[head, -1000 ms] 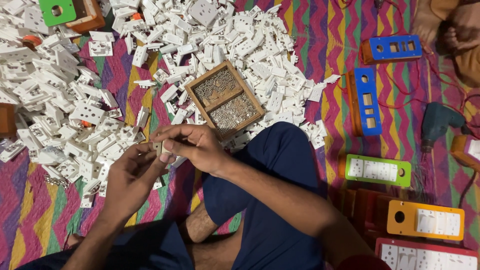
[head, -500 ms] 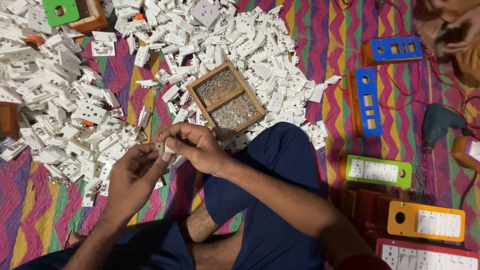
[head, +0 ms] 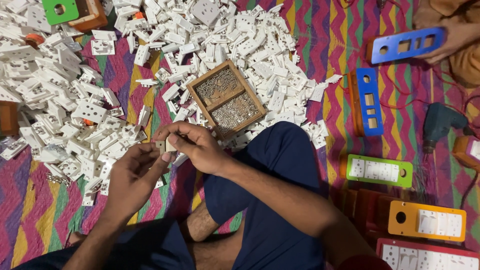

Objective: The person sits on a mat and assembles small white plastic electrical components by hand, inserting metal pins and snapping parts together. They handle multiple loose pieces and a blue plastic frame, working with a box of screws and pins nearby.

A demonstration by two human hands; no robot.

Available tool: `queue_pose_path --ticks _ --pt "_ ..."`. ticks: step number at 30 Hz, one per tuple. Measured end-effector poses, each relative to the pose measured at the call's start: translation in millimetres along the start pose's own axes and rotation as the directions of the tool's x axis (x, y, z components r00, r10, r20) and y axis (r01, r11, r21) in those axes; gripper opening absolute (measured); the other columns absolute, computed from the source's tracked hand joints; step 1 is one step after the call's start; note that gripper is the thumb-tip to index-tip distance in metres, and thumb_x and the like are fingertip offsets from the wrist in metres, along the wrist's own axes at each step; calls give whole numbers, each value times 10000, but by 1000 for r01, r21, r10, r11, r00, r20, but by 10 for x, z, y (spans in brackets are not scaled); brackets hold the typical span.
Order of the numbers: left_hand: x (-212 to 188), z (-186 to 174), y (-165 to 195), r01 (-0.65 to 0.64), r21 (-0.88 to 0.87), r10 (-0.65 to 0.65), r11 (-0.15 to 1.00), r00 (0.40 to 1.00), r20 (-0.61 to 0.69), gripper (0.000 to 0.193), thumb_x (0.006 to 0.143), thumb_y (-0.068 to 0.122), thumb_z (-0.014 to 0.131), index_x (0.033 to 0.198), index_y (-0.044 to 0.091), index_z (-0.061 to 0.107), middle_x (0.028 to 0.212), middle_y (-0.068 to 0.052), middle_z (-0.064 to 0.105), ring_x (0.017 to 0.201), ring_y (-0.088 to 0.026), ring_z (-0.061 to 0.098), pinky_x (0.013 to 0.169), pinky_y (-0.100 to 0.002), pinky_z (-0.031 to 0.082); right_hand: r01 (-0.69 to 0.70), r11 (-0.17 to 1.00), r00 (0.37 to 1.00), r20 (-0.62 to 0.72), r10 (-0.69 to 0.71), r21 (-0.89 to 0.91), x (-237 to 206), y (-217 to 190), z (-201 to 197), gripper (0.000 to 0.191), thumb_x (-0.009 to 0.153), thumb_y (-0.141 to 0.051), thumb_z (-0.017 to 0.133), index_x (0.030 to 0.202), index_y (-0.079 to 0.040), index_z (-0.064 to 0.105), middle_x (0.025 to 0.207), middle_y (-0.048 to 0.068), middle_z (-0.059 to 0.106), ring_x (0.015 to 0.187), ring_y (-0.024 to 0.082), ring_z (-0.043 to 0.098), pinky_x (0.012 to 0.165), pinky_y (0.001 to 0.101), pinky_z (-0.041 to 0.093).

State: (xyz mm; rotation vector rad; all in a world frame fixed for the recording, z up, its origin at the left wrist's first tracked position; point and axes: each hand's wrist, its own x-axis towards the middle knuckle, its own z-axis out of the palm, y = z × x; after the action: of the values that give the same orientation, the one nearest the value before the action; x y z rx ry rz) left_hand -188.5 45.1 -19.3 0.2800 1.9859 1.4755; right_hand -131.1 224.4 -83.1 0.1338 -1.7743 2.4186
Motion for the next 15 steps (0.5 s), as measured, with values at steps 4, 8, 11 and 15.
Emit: queue_pose_path --ticks 4,8,11,15 --pt "-4 -6 4 23 38 -23 999 1000 3 369 927 226 703 1192 -24 642 998 -138 771 892 -180 755 792 -318 607 -11 1000 1000 -5 11 -5 3 -12 -24 195 1119 -151 564 1215 -23 677 1254 98 698 1190 177 674 1066 345 581" --pt "-8 2 0 26 19 -26 999 1000 -5 373 930 232 705 1188 -31 647 992 -148 769 887 -188 750 784 -324 604 -13 1000 1000 -2 13 -6 -5 -21 -29 200 1103 -152 594 1210 -20 699 1232 105 719 1128 177 705 1017 341 610" --pt "-5 6 -7 7 18 -7 1000 1000 -5 384 925 236 708 1191 -34 645 1000 -149 767 895 -190 752 790 -327 608 3 999 1000 -25 -4 -48 -5 -23 -23 205 1087 -152 627 1210 -14 716 1234 121 735 1134 179 713 1023 338 605" --pt "-2 -3 -12 -3 53 3 999 1000 -4 398 922 239 712 1201 -35 640 998 -150 768 896 -189 762 801 -325 621 2 999 999 -33 -3 -48 5 -43 -21 199 1068 -155 655 1189 -18 735 1250 133 740 1141 179 721 1026 334 609"
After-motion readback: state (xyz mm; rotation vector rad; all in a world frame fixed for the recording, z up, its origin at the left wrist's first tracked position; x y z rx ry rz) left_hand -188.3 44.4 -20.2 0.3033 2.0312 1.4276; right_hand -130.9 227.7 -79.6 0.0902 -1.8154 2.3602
